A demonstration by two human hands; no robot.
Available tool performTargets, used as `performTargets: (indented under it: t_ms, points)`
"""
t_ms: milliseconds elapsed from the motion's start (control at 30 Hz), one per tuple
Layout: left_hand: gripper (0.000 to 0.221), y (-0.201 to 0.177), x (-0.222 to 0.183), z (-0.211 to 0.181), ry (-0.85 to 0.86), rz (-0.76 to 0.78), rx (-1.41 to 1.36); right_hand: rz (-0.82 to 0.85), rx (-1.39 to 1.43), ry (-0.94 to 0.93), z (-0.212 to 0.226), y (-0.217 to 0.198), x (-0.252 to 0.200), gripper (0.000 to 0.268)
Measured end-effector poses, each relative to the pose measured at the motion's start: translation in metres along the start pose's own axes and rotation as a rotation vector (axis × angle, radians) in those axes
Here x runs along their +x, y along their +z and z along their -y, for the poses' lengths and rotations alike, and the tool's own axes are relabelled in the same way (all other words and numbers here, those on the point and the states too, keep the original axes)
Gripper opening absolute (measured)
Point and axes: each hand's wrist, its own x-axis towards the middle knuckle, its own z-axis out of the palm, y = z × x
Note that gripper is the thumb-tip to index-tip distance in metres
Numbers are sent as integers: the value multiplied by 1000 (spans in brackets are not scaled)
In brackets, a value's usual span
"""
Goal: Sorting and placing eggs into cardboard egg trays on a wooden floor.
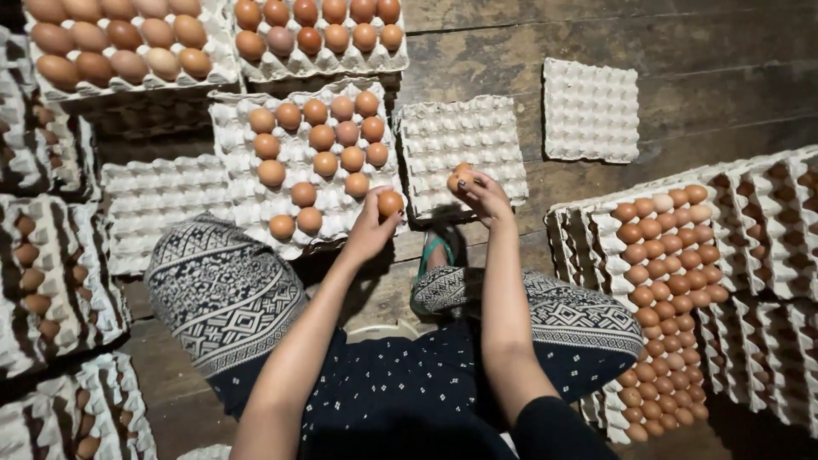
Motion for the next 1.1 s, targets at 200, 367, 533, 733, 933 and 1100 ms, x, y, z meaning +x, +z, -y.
performTargets:
  t_ms: [200,367,533,733,933,1100]
  points:
    - [55,4,-3,-12,21,-66,150,-699,-287,-93,-85,-112,126,42]
    - [56,5,-3,-17,-1,-72,172,-755,-823,-187,-70,-73,148,40]
    - [58,8,2,1,-48,-103,168,-712,-980,-163,-52,-27,143,35]
    - [60,10,7,25,-123,-112,157,-704,-1284,-244,-57,-10,138,40]
    - [58,13,8,29,-152,-134,82,-747,-1297,-298,-54,12,125,53]
    - [58,21,9,9,-192,-169,87,-277,-950,-295,-17,70,48,18]
